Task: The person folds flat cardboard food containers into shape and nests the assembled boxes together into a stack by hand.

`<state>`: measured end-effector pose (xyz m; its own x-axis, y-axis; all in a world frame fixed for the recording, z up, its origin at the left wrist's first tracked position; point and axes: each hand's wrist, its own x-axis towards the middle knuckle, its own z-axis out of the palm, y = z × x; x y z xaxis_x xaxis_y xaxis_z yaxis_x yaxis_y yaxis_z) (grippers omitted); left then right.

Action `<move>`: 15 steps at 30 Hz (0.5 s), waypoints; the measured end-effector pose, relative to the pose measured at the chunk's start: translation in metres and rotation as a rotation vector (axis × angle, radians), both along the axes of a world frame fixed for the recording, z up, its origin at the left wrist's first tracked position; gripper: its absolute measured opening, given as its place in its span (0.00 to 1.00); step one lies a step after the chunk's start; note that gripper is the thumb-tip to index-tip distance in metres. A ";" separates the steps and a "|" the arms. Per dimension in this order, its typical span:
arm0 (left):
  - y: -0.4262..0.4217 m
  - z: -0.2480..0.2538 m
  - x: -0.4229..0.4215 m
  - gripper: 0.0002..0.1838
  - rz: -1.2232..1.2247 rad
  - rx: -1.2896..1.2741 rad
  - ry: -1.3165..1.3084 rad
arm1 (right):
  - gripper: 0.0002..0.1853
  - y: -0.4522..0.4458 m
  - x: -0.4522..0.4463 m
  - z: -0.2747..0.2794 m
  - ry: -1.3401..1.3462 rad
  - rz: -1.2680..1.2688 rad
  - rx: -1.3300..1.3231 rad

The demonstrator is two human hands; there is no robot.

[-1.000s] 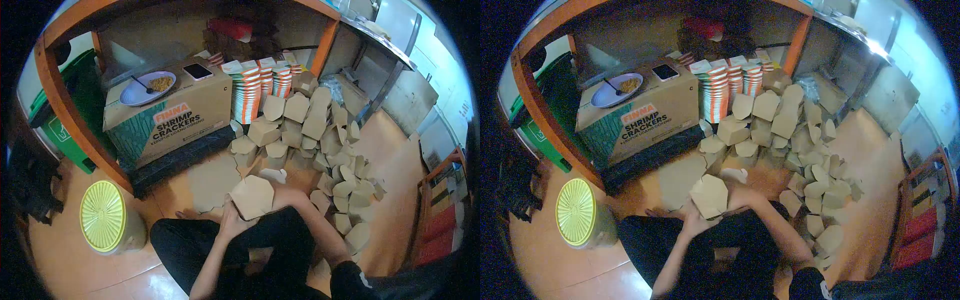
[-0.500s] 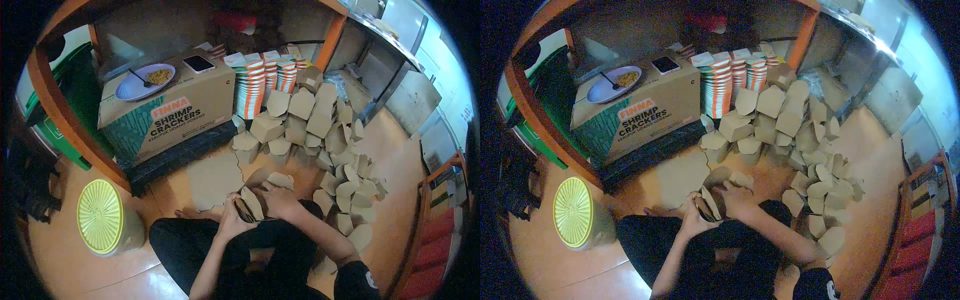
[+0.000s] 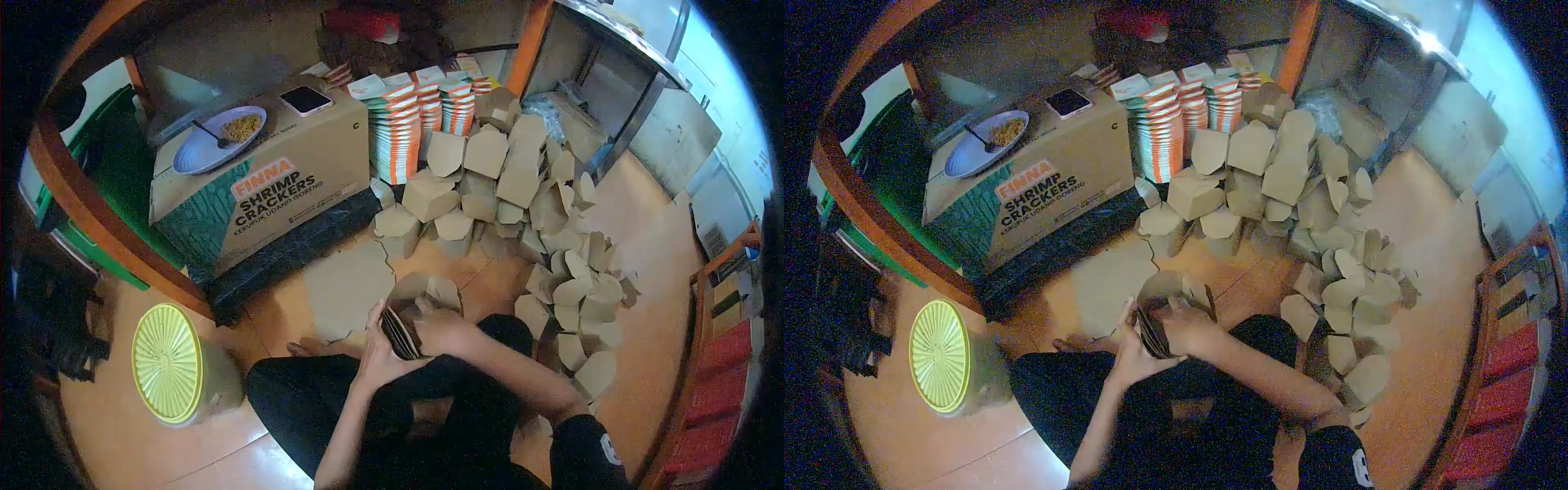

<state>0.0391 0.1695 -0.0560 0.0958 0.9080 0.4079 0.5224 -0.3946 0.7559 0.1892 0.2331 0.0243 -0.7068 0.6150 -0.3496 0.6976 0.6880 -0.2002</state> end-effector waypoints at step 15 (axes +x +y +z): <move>0.006 0.005 0.007 0.56 0.041 -0.023 -0.083 | 0.18 0.008 0.006 -0.034 0.205 -0.176 -0.117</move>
